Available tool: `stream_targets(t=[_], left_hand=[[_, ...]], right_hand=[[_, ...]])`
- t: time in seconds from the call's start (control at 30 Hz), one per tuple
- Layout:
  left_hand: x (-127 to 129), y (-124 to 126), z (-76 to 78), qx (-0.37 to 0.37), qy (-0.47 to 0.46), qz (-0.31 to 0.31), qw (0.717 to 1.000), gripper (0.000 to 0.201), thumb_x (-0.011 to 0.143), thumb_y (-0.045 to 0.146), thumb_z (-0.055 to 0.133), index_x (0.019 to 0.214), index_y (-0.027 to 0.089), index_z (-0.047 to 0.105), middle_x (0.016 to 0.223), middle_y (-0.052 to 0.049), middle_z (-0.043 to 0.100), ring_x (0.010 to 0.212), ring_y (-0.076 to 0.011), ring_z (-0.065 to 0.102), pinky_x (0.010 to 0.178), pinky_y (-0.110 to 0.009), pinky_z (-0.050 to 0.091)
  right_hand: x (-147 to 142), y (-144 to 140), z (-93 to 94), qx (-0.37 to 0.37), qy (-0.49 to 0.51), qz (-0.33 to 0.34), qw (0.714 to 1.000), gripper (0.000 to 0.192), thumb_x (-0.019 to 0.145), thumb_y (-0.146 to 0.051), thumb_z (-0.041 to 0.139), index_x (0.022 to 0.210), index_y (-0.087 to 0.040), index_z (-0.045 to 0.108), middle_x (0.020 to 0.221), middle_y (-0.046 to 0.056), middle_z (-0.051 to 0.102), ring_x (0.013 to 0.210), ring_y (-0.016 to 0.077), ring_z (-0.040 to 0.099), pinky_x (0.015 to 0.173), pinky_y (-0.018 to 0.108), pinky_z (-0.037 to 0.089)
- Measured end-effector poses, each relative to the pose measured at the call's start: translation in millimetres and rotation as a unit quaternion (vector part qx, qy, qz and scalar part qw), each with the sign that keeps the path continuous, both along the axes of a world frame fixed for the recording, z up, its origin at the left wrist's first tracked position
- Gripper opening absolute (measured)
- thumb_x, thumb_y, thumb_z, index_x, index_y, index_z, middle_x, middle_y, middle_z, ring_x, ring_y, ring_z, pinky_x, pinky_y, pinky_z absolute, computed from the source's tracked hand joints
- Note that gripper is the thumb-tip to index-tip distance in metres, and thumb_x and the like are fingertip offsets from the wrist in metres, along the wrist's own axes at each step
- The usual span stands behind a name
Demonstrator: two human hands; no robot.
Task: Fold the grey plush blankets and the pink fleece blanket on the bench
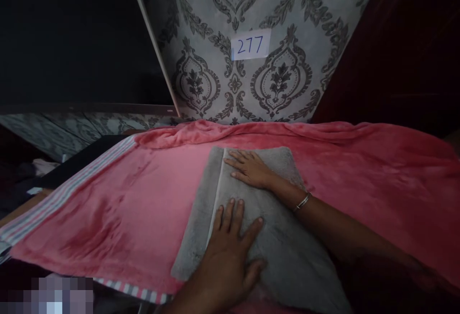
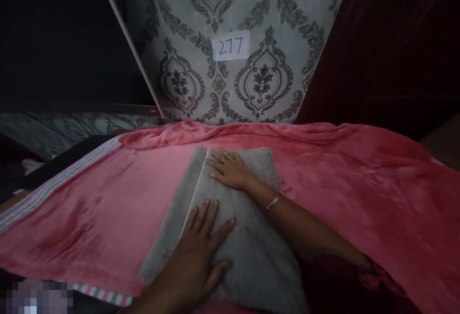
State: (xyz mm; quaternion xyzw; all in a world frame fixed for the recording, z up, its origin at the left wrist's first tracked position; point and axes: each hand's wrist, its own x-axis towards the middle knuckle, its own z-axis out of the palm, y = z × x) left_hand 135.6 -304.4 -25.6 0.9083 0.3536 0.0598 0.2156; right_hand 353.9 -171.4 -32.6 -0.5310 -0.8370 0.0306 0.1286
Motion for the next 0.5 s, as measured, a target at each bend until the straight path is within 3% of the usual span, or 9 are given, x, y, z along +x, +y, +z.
stream_targets(t=[0.13,0.3,0.5], left_hand=[[-7,-9,-8.0,0.048,0.002,-0.02,0.999,0.089,0.081,0.053,0.072,0.155,0.051,0.022,0.168,0.002,-0.002,0.154,-0.038,-0.004,0.121,-0.071,0.012],[-19,-27,-26.8,0.175,0.001,-0.013,0.984,0.089,0.082,0.045,0.075,0.156,0.044,0.026,0.169,-0.004,0.005,0.153,-0.0425,0.009,0.118,-0.07,0.023],[-43,-43,-36.4,0.245,-0.023,-0.017,0.969,0.072,0.089,0.033,0.068,0.153,0.036,0.037,0.164,-0.01,0.029,0.151,-0.0379,0.024,0.116,-0.063,0.033]], right_hand=[[0,0,-2.3,0.003,-0.007,-0.003,1.0,0.054,0.103,-0.052,0.041,0.155,-0.037,0.036,0.165,0.002,0.023,0.151,0.0309,0.02,0.119,0.058,0.017],[1,1,-0.6,-0.026,-0.032,0.0,0.999,0.058,0.104,-0.058,0.033,0.157,-0.036,0.032,0.166,0.003,0.017,0.152,0.0321,0.016,0.119,0.059,0.015],[-6,-2,9.6,-0.064,-0.051,-0.029,0.996,0.059,0.104,-0.056,0.031,0.159,-0.032,0.028,0.167,0.005,0.014,0.153,0.0327,0.01,0.119,0.061,0.012]])
